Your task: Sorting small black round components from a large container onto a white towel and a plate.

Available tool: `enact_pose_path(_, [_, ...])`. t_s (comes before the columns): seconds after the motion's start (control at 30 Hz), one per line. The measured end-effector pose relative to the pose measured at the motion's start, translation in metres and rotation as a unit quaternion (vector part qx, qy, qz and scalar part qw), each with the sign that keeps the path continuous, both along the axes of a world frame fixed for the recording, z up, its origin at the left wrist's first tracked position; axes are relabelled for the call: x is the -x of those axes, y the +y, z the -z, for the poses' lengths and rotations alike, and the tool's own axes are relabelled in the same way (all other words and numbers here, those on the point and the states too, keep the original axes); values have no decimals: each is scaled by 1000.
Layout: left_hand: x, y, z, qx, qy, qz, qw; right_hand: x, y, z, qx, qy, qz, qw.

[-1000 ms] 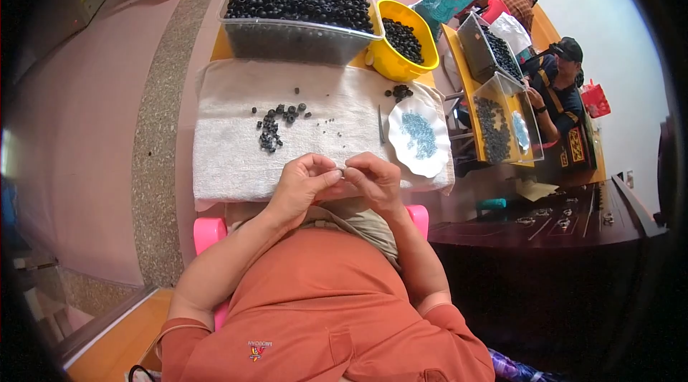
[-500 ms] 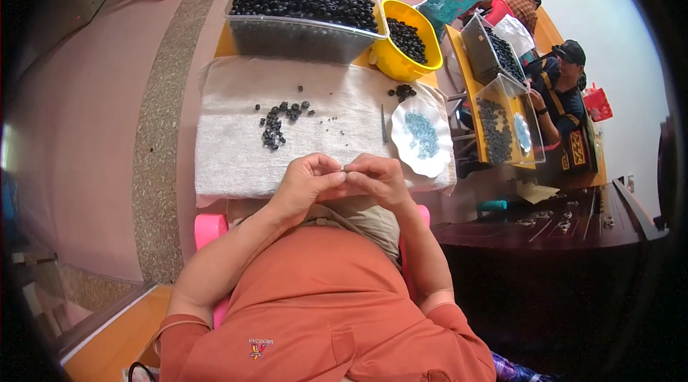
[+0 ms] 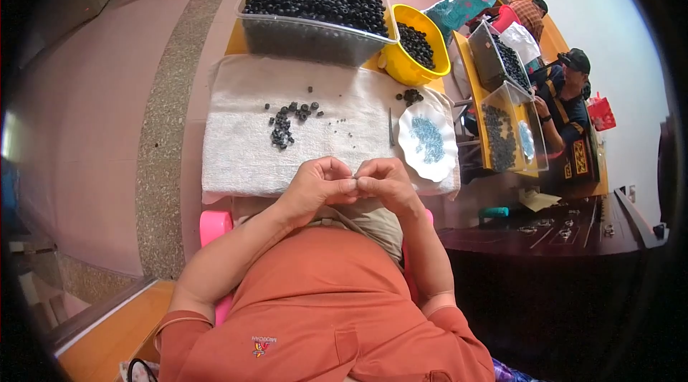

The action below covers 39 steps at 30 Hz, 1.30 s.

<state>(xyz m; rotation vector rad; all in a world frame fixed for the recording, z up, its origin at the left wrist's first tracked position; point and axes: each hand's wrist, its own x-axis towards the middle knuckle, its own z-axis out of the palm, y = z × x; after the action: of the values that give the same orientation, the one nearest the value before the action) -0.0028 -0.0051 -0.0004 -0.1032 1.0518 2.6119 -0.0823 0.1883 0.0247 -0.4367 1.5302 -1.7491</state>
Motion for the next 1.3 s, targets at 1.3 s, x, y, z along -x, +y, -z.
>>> enact_pose_path(1.3, [3, -2, -4, -44, -46, -112, 992, 68, -88, 11, -249, 570, 42, 782])
